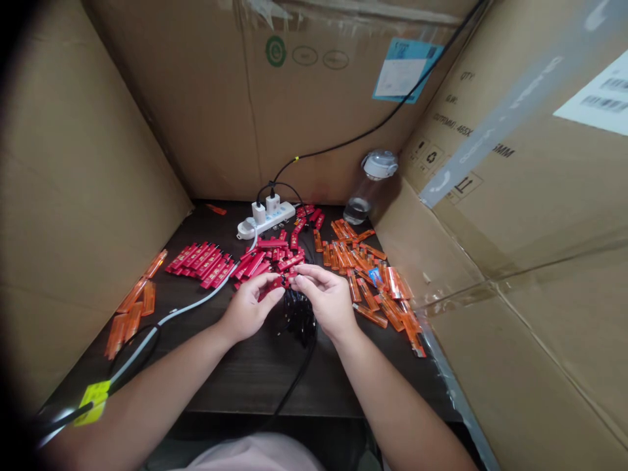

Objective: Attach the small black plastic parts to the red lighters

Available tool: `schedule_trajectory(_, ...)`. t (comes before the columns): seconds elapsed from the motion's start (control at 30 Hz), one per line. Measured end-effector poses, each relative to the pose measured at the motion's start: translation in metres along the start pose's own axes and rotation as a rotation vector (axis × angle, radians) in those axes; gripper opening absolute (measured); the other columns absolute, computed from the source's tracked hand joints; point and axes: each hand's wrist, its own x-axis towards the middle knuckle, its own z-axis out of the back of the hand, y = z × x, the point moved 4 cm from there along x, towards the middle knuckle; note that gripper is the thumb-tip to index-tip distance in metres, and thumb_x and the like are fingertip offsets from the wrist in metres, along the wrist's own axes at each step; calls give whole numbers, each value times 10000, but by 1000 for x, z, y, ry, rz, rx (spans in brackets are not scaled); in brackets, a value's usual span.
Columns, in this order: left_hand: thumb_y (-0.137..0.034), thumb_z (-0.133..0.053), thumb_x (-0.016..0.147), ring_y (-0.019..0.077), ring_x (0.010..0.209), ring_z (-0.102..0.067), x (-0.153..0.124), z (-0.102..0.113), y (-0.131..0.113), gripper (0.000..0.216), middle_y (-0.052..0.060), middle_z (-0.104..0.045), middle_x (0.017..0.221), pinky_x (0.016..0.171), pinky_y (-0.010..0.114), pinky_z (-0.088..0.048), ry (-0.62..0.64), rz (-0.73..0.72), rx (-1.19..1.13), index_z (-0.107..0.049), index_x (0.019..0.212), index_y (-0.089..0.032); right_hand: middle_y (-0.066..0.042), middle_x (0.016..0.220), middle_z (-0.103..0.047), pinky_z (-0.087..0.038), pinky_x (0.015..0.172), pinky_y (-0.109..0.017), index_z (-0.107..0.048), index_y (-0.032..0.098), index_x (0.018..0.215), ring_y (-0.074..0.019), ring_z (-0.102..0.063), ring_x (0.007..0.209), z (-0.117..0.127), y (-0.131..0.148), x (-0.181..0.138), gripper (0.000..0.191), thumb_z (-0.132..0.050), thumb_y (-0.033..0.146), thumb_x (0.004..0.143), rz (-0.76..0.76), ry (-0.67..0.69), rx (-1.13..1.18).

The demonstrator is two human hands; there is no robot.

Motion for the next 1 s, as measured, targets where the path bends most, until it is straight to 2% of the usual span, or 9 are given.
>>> schedule_trajectory(0.13, -262, -564, 865, 205, 987, -640, -4, 2, -8, 243, 87, -684, 1055, 878, 346, -507, -66, -193, 252, -626, 1083, -176, -33, 842, -738, -598, 779, -372, -734, 188, 857, -185, -712, 741, 0, 1, -3, 230, -807, 286, 662, 98, -47, -107)
schedule_trajectory(0.27, -233, -551, 876, 193, 985, -635, -7, 2, -18, 224, 79, -682, 1041, 863, 319, -509, -80, -337, 378, -617, 1085, -185, -45, 899, -744, -578, 814, -356, -746, 205, 842, -196, -701, 834, -3, 7, -9, 150, -771, 249, 701, 251, -68, -298)
schedule_trajectory(0.53, -215, -528, 888, 188, 940, -640, -7, 4, -21, 217, 73, -679, 991, 840, 314, -503, -80, -330, 375, -604, 1091, -201, -54, 900, -741, -573, 824, -378, -751, 238, 800, -214, -693, 848, -12, 15, -18, 74, -739, 207, 734, 402, -58, -426)
schedule_trajectory(1.0, -254, -554, 884, 193, 971, -648, -8, 4, -19, 240, 85, -695, 1040, 876, 329, -512, -83, -362, 350, -634, 1103, -199, -52, 894, -741, -565, 825, -395, -754, 253, 808, -221, -690, 853, -13, 18, -18, 80, -724, 201, 756, 486, -5, -458)
